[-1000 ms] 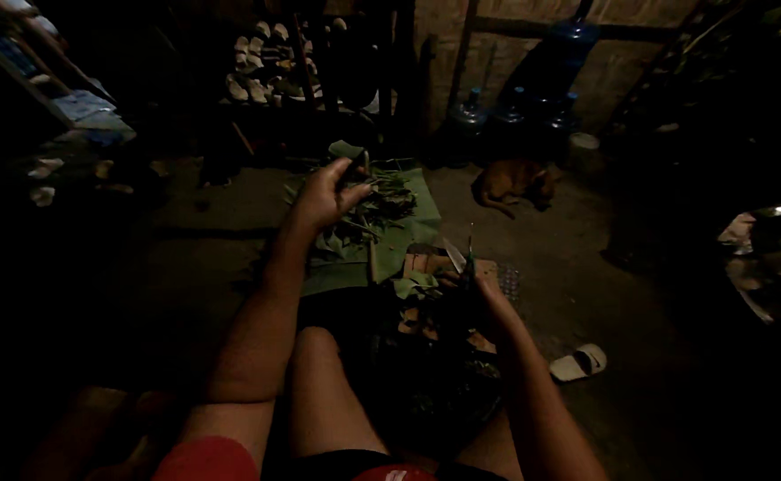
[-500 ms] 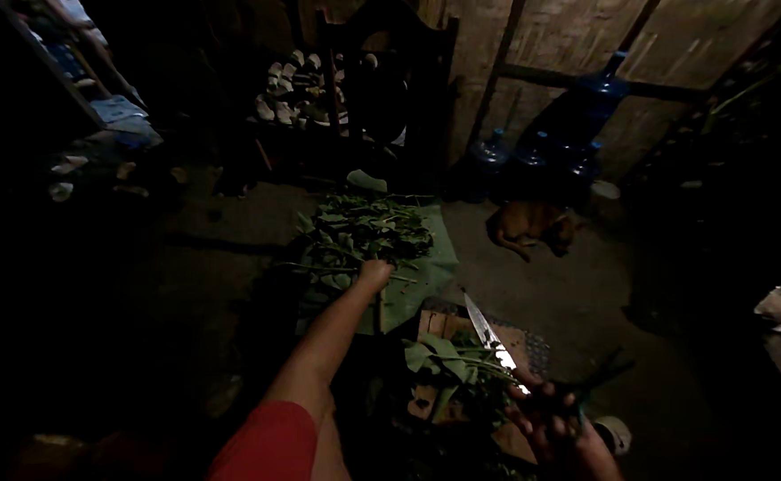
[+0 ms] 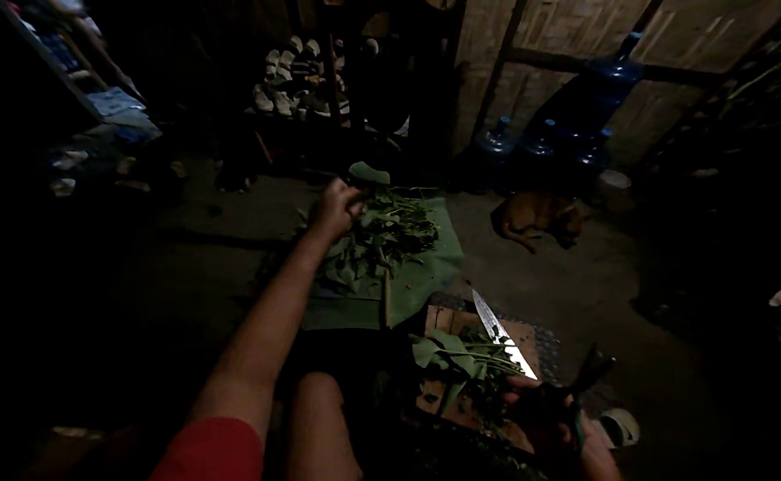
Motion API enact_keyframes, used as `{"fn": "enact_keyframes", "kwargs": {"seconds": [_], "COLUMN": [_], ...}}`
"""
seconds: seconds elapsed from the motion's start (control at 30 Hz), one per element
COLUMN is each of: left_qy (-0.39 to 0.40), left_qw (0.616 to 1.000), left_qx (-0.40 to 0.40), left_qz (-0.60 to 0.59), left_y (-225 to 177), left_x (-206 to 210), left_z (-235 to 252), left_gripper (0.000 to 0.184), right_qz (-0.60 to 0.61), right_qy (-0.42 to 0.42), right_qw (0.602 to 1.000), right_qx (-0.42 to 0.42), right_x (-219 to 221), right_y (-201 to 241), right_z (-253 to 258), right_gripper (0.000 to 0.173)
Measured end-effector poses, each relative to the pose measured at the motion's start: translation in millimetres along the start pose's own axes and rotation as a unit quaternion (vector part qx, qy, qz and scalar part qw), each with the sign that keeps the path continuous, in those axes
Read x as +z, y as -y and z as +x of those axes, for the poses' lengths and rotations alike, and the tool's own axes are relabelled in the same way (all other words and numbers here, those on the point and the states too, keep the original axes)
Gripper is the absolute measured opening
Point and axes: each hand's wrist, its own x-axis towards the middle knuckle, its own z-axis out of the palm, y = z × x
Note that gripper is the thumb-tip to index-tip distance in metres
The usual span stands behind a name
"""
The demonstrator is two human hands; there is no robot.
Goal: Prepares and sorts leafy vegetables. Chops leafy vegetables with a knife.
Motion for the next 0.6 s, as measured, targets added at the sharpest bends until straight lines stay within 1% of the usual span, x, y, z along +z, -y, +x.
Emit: {"fn": "enact_keyframes", "kwargs": {"seconds": [0.07, 0.1, 0.13, 0.2, 0.27, 0.33, 0.37, 0.43, 0.5, 0.53, 0.6], "left_qy": [-0.051, -0.071, -0.077, -0.064, -0.036, 0.001, 0.02, 0.052, 0.073, 0.083, 0.101], "left_qw": [0.998, 0.995, 0.992, 0.985, 0.98, 0.978, 0.978, 0.974, 0.967, 0.964, 0.956], "left_qx": [0.034, 0.053, 0.052, 0.024, 0.013, 0.02, 0.023, 0.032, 0.067, 0.08, 0.099], "left_qz": [-0.023, -0.049, -0.089, -0.157, -0.195, -0.206, -0.208, -0.216, -0.233, -0.239, -0.256], "left_y": [-7, -10, -14, -28, -47, -68, -78, -96, -108, -113, -121], "left_x": [-60, -84, -105, -138, -156, -164, -164, -157, -144, -138, -128], "left_z": [-5, -10, -17, -34, -53, -74, -84, -105, -124, -133, -149], "left_gripper": [0.035, 0.036, 0.037, 0.034, 0.029, 0.026, 0.024, 0.022, 0.021, 0.02, 0.018], "right_qz": [0.002, 0.006, 0.006, 0.0, -0.009, -0.031, -0.039, -0.063, -0.073, -0.068, -0.07], "right_qy": [0.01, 0.019, 0.031, 0.053, 0.063, 0.085, 0.108, 0.166, 0.19, 0.178, 0.105], "right_qw": [1.0, 0.999, 0.999, 0.998, 0.997, 0.995, 0.992, 0.983, 0.976, 0.977, 0.983], "right_qx": [-0.017, -0.025, -0.03, -0.043, -0.046, -0.046, -0.045, -0.044, -0.072, -0.093, -0.13], "right_x": [10, 15, 21, 32, 49, 65, 73, 88, 107, 115, 125], "right_y": [-2, -3, -3, -1, 7, 14, 15, 16, 18, 21, 28], "right_z": [4, 6, 8, 10, 10, 8, 7, 3, -1, -2, 0], "right_gripper": [0.041, 0.038, 0.037, 0.042, 0.045, 0.046, 0.044, 0.046, 0.045, 0.043, 0.038]}}
